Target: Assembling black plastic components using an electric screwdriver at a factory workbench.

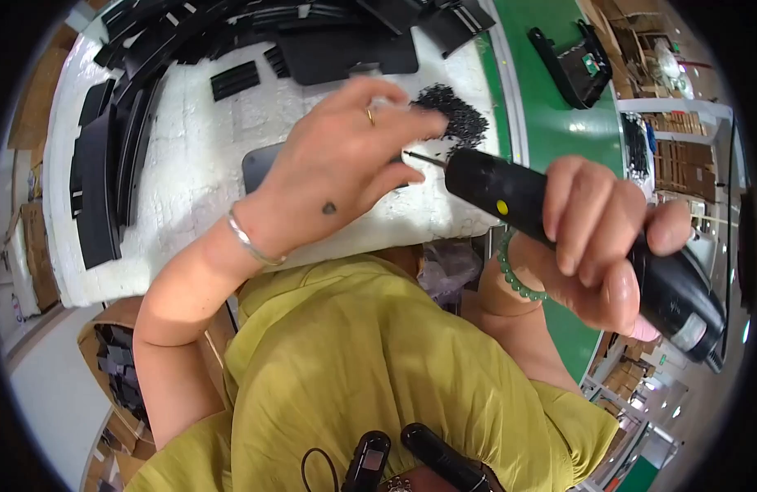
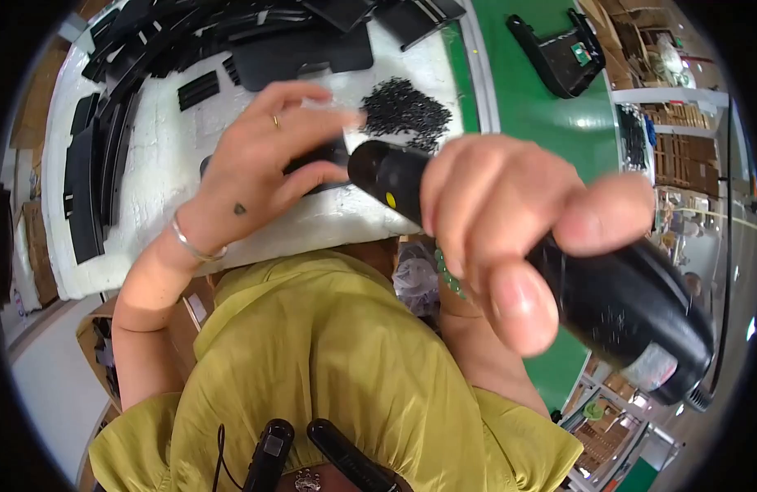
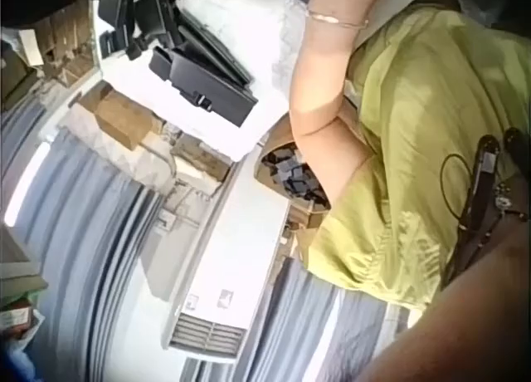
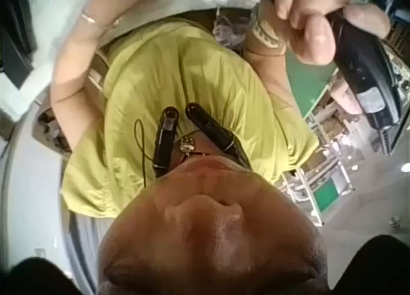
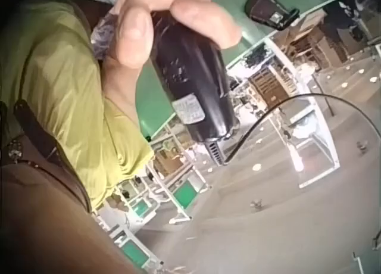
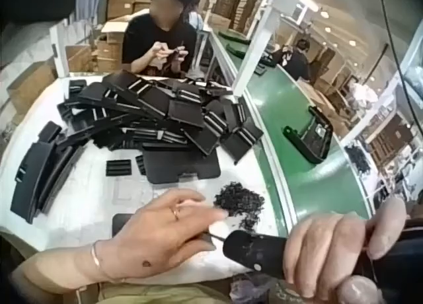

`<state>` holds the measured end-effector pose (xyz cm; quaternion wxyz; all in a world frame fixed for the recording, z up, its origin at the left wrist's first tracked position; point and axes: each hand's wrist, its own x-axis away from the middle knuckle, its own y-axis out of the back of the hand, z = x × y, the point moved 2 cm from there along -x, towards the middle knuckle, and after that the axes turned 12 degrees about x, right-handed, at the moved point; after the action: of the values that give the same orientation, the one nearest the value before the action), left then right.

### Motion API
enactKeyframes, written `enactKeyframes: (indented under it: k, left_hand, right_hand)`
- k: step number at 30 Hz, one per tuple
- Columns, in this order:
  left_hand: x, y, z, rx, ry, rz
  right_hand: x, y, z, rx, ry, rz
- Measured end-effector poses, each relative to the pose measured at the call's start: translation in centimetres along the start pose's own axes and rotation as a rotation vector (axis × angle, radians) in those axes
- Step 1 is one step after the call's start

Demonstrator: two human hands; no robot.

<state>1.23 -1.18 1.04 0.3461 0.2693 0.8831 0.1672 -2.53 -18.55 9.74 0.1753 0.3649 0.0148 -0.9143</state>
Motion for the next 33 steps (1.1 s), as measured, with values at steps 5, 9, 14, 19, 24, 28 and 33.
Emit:
enactKeyframes:
  k: [5,9,14,19,24,28,33]
  left_hand:
    - [3.4,4.3,2.9,-0.21,0.292,-0.147]
    - [5.0,3.3,2.4,-0.208,0.53,-0.063]
    - [6.0,2.2,2.5,-0.2,0.538,0.035]
    - [5.9,2.0,2.6,-0.138,0.562,0.071]
    - [6.1,1.8,2.7,-0.123,0.526,0.023]
    - [6.0,1.7,2.5,-0.104,0.576,0.072]
    - [6.4,1.5,2.8,-0.113,0.474,-0.027]
  right_hand:
    - [0.1,-2.7,-2.2,-0.108,-0.093,-0.004]
    - [0.8,-5.5,-3.0,-0.116,-0.235,-0.082]
    - [0.8,-6.2,-3.8,-0.121,-0.252,0.023]
    - [0.6,-6.6,-4.1,-0.094,-0.248,0.078]
    - [0.4,-7.1,-4.0,-0.079,-0.246,0.127]
    - [-0.2,-7.3,-3.3,0.0,-0.287,0.241]
    - [-0.2,-7.9,-3.7,0.044,-0.263,0.339]
